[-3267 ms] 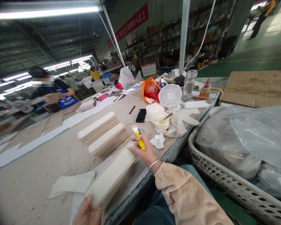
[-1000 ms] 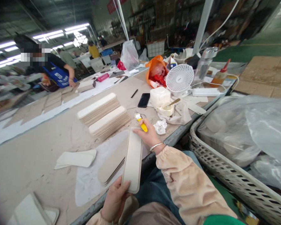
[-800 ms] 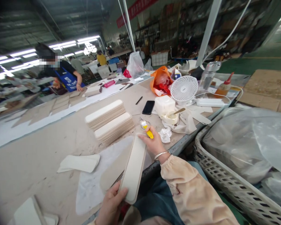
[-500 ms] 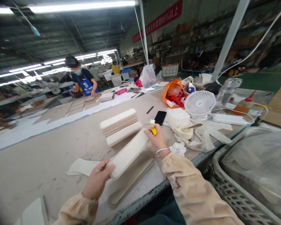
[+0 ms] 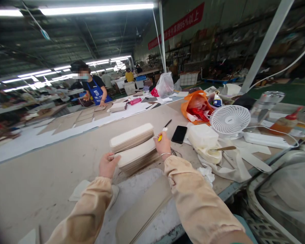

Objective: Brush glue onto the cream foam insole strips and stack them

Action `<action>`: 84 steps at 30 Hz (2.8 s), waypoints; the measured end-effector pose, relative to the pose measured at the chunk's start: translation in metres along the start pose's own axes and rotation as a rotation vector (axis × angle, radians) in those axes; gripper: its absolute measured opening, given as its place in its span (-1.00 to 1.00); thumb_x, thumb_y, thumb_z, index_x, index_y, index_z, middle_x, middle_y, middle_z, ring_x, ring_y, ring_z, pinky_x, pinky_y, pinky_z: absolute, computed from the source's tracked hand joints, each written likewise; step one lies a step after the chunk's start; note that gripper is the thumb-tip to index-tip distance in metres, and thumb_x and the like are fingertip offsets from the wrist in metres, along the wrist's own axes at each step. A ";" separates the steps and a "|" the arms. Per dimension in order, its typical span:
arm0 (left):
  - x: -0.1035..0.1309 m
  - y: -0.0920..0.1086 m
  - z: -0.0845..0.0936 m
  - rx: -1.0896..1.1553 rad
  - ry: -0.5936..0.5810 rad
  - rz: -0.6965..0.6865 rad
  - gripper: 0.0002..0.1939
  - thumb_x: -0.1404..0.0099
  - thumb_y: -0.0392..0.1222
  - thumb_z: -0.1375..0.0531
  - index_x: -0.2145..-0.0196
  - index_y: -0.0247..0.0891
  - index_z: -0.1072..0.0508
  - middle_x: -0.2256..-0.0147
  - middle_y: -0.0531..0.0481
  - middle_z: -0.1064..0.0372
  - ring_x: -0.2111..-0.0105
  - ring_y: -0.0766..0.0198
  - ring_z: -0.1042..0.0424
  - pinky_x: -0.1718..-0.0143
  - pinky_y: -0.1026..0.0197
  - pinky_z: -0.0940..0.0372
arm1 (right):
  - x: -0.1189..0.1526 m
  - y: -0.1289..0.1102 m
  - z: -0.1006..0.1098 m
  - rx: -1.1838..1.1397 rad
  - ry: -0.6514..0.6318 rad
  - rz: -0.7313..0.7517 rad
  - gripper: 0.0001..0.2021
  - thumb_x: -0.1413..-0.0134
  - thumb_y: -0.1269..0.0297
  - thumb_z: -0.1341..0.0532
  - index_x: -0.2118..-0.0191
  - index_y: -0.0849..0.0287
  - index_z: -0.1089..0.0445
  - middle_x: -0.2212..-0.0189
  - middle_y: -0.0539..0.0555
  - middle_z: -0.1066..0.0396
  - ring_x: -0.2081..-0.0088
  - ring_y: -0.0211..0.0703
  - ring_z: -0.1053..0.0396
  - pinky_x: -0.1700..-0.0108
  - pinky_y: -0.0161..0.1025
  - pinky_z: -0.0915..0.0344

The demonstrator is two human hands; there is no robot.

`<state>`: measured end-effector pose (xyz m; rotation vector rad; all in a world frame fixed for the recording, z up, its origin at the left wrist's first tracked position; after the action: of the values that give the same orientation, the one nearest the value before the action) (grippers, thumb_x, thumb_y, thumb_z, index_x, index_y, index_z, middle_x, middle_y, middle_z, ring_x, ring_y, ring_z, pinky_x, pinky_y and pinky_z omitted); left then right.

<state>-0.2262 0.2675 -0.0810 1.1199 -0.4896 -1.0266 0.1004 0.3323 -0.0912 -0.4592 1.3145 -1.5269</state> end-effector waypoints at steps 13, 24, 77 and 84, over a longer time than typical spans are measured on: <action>0.105 -0.027 0.039 -0.254 -0.175 -0.354 -0.64 -0.20 -0.01 -0.14 0.10 -0.26 -0.35 0.12 -0.14 -0.36 0.09 0.13 -0.35 0.08 0.08 -0.28 | 0.077 -0.023 0.090 -0.087 -0.102 0.191 -0.77 -0.06 0.04 -0.17 0.29 0.09 -0.33 0.48 0.02 -0.36 0.45 -0.18 -0.29 0.34 -0.22 -0.23; 0.226 -0.082 0.050 -0.467 -0.417 -0.431 -0.15 -0.04 0.07 -0.28 -0.19 -0.29 -0.08 -0.11 -0.26 -0.20 -0.11 -0.07 -0.18 -0.11 -0.11 -0.11 | 0.235 -0.029 0.024 -0.474 -0.909 -0.232 -0.73 -0.14 0.06 -0.10 0.28 0.17 -0.37 0.70 -0.10 -0.14 0.62 -0.30 -0.08 0.54 -0.31 -0.02; 0.232 -0.066 0.041 -0.615 -0.432 -0.610 -0.24 -0.15 0.01 -0.18 -0.23 -0.26 -0.01 -0.10 -0.17 -0.25 -0.06 0.00 -0.21 -0.05 -0.05 -0.16 | 0.202 -0.011 0.044 -0.071 -0.974 -0.286 -0.84 0.02 0.23 -0.16 0.42 0.18 -0.44 0.71 -0.10 -0.25 0.67 -0.39 -0.13 0.62 -0.43 -0.08; 0.231 -0.065 0.041 -0.606 -0.422 -0.624 -0.25 -0.15 -0.01 -0.19 -0.23 -0.25 -0.02 -0.09 -0.20 -0.25 -0.07 -0.03 -0.21 -0.04 -0.08 -0.17 | 0.165 0.014 0.091 -0.102 -0.814 -0.314 -0.74 -0.01 0.12 -0.19 0.27 0.20 -0.42 0.60 -0.02 -0.37 0.62 -0.31 -0.25 0.57 -0.37 -0.22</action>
<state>-0.1744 0.0432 -0.1593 0.4996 -0.1196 -1.8296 0.1135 0.1467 -0.1261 -1.2455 0.6914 -1.2899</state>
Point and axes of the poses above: each hand's wrist, its own x-axis away from the middle knuckle, its own z-axis out of the back of the hand, y = z × x, the point moved 8 cm from there along -x, towards the middle knuckle
